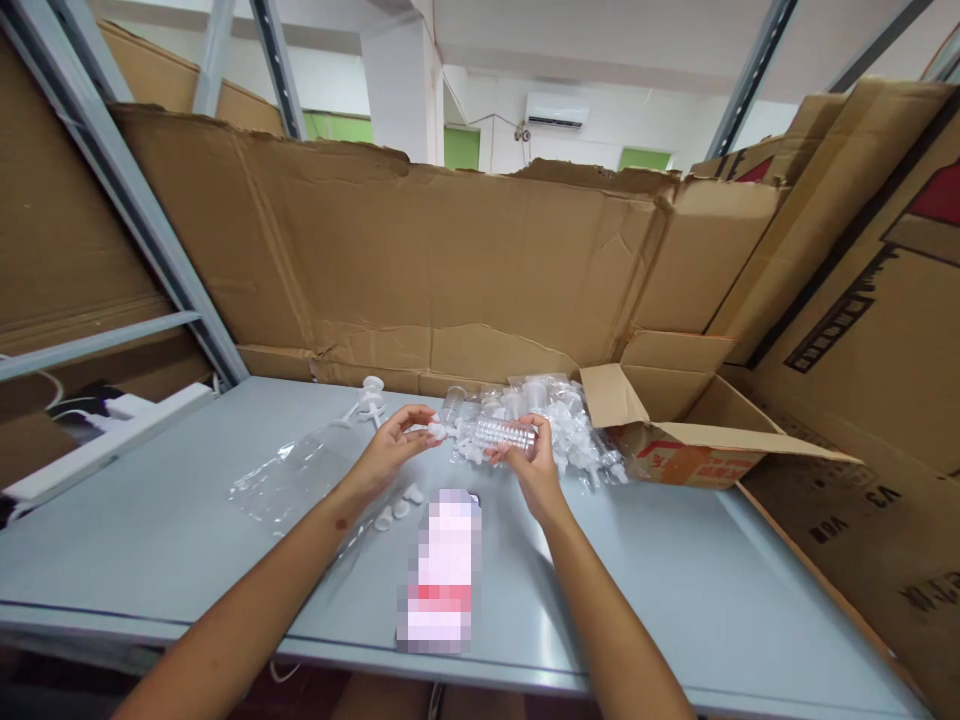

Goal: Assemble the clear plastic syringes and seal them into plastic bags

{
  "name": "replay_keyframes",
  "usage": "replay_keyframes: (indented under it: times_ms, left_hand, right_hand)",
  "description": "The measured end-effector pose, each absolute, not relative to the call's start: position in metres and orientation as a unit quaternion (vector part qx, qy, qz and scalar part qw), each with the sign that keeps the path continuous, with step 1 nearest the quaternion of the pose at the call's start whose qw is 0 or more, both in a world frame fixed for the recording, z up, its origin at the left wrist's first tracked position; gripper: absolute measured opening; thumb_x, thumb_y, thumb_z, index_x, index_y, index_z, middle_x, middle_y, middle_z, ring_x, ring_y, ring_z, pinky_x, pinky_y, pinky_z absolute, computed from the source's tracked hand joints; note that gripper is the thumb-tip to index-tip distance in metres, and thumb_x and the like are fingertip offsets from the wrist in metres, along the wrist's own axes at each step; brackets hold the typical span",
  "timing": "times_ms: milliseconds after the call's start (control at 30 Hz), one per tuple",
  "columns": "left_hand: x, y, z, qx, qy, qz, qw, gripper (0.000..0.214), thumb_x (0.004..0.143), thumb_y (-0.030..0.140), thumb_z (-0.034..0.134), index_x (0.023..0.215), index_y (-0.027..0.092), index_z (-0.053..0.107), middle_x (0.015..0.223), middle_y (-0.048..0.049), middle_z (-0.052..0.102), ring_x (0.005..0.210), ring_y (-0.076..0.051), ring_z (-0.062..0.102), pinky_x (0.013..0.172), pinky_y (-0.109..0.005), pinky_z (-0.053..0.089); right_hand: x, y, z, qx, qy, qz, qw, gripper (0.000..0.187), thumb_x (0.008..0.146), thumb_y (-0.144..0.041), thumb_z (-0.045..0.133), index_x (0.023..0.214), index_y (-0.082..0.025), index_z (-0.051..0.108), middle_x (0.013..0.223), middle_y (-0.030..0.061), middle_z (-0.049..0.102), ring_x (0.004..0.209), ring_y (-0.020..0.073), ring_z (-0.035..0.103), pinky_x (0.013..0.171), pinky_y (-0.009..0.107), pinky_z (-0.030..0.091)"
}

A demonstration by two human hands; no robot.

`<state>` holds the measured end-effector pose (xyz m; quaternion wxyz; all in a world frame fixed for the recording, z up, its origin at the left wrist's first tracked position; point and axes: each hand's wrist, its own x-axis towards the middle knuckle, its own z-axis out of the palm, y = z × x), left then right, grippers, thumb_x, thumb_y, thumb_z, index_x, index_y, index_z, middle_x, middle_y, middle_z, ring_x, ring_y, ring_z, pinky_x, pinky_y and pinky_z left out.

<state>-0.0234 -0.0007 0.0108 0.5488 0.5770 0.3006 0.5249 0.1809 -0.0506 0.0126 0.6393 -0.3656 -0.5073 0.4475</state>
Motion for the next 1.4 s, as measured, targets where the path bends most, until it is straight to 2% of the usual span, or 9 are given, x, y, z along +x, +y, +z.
replay_keyframes:
  times_ms: [233, 367, 533, 633, 800, 1000, 1100, 1233, 1400]
  left_hand:
    - [-0.023, -0.002, 0.008, 0.529, 0.272, 0.505, 0.625, 0.026, 0.067, 0.028, 0.065, 0.089, 0.018, 0.056, 0.094, -0.0018, 0.057, 0.083, -0.014, 0.060, 0.084, -0.031, 0.044]
    - [-0.025, -0.003, 0.009, 0.523, 0.289, 0.503, 0.624, 0.026, 0.067, 0.027, 0.065, 0.086, 0.017, 0.052, 0.080, -0.0006, 0.060, 0.078, -0.014, 0.062, 0.078, -0.030, 0.047]
    - [-0.027, -0.005, 0.007, 0.545, 0.280, 0.485, 0.624, 0.025, 0.067, 0.027, 0.065, 0.086, 0.017, 0.052, 0.082, -0.0027, 0.063, 0.081, -0.016, 0.062, 0.076, -0.029, 0.047]
    - [-0.027, -0.008, 0.007, 0.552, 0.275, 0.482, 0.623, 0.026, 0.067, 0.028, 0.066, 0.087, 0.017, 0.053, 0.083, -0.0025, 0.063, 0.079, -0.016, 0.062, 0.078, -0.030, 0.046]
    - [-0.028, -0.014, 0.011, 0.574, 0.272, 0.472, 0.611, 0.031, 0.069, 0.030, 0.064, 0.096, 0.017, 0.058, 0.089, -0.0049, 0.063, 0.078, -0.015, 0.061, 0.078, -0.030, 0.046]
    - [-0.028, -0.016, 0.008, 0.598, 0.310, 0.489, 0.555, 0.026, 0.065, 0.030, 0.067, 0.087, 0.015, 0.064, 0.089, -0.0063, 0.065, 0.080, -0.017, 0.059, 0.075, -0.028, 0.047]
    - [-0.027, -0.017, 0.005, 0.615, 0.317, 0.491, 0.529, 0.027, 0.066, 0.031, 0.066, 0.089, 0.017, 0.066, 0.094, -0.0075, 0.065, 0.086, -0.019, 0.059, 0.078, -0.030, 0.046]
    - [-0.026, -0.019, 0.003, 0.627, 0.302, 0.516, 0.500, 0.023, 0.068, 0.029, 0.065, 0.088, 0.018, 0.066, 0.098, -0.0076, 0.064, 0.096, -0.020, 0.057, 0.083, -0.031, 0.045]
    - [-0.025, -0.022, 0.003, 0.656, 0.277, 0.542, 0.447, 0.017, 0.071, 0.026, 0.062, 0.086, 0.020, 0.065, 0.101, -0.0069, 0.062, 0.102, -0.020, 0.055, 0.086, -0.030, 0.044]
  right_hand:
    - [0.173, -0.052, 0.009, -0.414, -0.555, 0.418, 0.589, 0.034, 0.071, -0.032, 0.060, 0.098, -0.027, 0.039, 0.104, 0.0022, 0.046, 0.063, 0.0125, 0.061, 0.068, 0.033, 0.051]
    - [0.171, -0.052, 0.007, -0.415, -0.564, 0.409, 0.585, 0.034, 0.071, -0.033, 0.060, 0.097, -0.027, 0.039, 0.106, 0.0027, 0.045, 0.067, 0.0137, 0.061, 0.070, 0.034, 0.051]
    - [0.169, -0.054, 0.008, -0.413, -0.578, 0.394, 0.584, 0.034, 0.071, -0.035, 0.061, 0.097, -0.028, 0.039, 0.107, 0.0031, 0.045, 0.070, 0.0147, 0.061, 0.071, 0.036, 0.052]
    - [0.169, -0.056, 0.009, -0.411, -0.592, 0.395, 0.569, 0.036, 0.071, -0.034, 0.061, 0.098, -0.028, 0.039, 0.110, 0.0040, 0.046, 0.076, 0.0161, 0.060, 0.075, 0.037, 0.051]
    - [0.171, -0.058, 0.012, -0.387, -0.629, 0.387, 0.551, 0.034, 0.071, -0.030, 0.063, 0.098, -0.028, 0.042, 0.112, 0.0037, 0.045, 0.101, 0.0187, 0.052, 0.086, 0.037, 0.047]
    - [0.176, -0.060, 0.018, -0.394, -0.684, 0.340, 0.511, 0.032, 0.072, -0.028, 0.061, 0.100, -0.027, 0.046, 0.110, 0.0051, 0.048, 0.109, 0.0210, 0.047, 0.090, 0.038, 0.043]
    - [0.178, -0.061, 0.019, -0.402, -0.682, 0.342, 0.506, 0.031, 0.071, -0.030, 0.062, 0.098, -0.026, 0.048, 0.108, 0.0053, 0.050, 0.105, 0.0219, 0.050, 0.088, 0.039, 0.044]
    - [0.176, -0.059, 0.016, -0.415, -0.638, 0.384, 0.523, 0.033, 0.069, -0.031, 0.064, 0.097, -0.026, 0.048, 0.106, 0.0043, 0.052, 0.088, 0.0191, 0.059, 0.081, 0.038, 0.049]
    - [0.173, -0.054, 0.008, -0.422, -0.571, 0.443, 0.547, 0.031, 0.070, -0.033, 0.064, 0.095, -0.024, 0.049, 0.083, 0.0004, 0.060, 0.065, 0.0162, 0.062, 0.071, 0.037, 0.051]
